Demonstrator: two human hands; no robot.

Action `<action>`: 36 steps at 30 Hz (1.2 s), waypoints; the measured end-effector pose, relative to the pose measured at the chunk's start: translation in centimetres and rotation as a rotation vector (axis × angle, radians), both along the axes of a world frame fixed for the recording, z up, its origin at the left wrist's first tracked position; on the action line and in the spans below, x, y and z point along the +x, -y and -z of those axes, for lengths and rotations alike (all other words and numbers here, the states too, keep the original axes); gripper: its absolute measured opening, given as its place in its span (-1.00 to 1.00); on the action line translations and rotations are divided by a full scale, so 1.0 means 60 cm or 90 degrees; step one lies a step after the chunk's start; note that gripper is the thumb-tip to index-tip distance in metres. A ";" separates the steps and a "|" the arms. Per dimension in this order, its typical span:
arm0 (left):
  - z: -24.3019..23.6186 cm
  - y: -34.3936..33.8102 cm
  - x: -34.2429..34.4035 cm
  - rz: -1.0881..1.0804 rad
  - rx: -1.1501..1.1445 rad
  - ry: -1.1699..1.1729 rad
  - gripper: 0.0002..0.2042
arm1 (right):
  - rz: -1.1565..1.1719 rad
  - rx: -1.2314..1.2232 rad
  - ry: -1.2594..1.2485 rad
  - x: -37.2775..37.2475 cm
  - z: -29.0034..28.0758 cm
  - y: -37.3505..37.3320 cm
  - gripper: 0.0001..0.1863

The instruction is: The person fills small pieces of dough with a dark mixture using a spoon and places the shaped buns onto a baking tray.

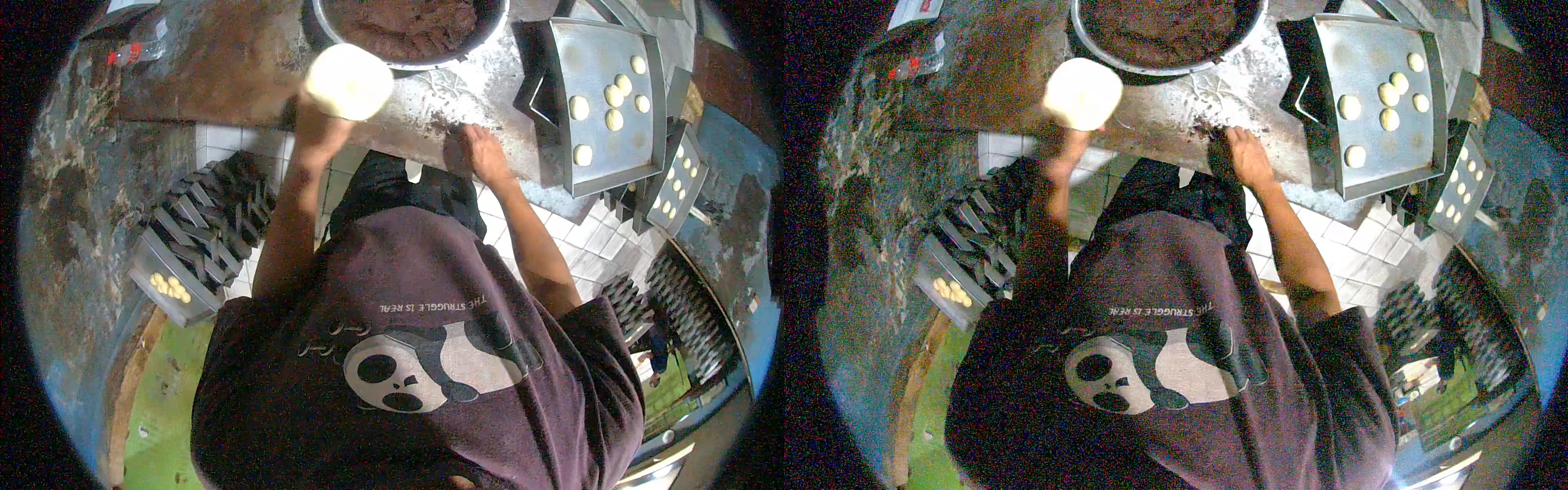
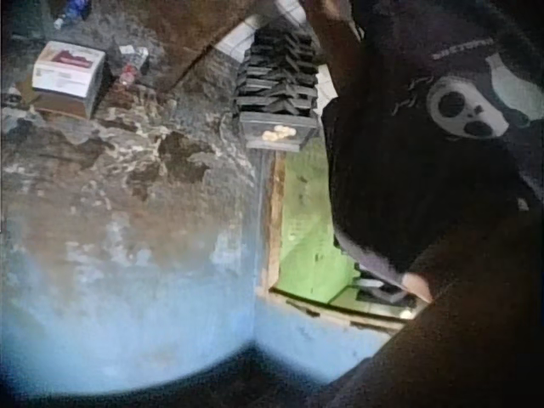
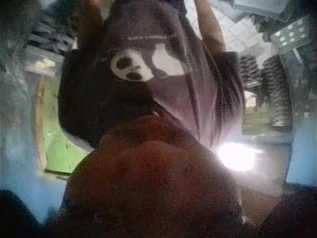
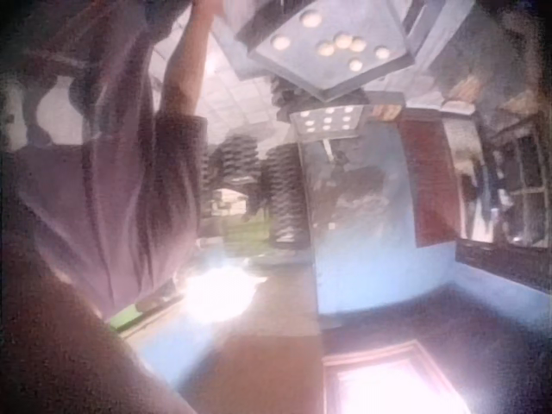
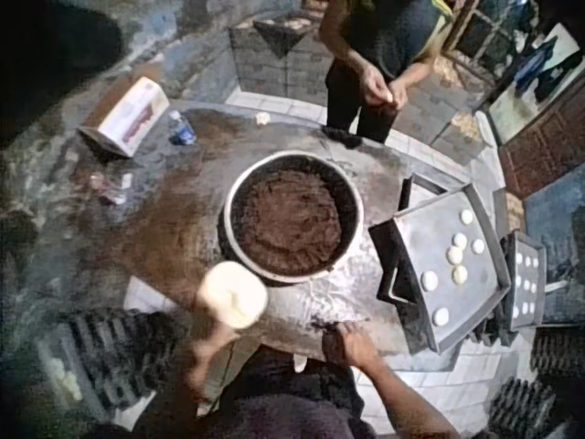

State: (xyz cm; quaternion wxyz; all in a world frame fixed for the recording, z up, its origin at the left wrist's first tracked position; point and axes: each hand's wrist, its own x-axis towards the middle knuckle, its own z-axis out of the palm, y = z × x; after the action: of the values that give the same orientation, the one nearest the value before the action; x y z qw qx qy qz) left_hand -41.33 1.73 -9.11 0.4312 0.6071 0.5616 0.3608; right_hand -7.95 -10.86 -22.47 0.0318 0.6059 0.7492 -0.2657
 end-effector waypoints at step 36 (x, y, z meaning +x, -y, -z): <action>-0.046 -0.016 -0.075 -0.309 -0.268 0.384 -0.66 | -0.203 0.007 0.059 -0.034 0.018 -0.396 -0.68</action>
State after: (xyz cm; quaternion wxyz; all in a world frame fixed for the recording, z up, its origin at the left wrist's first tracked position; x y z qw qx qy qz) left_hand -45.85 2.67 -6.33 0.5928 0.2241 0.5981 0.4906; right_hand -9.99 12.90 -23.55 0.1047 0.4912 0.8350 -0.2248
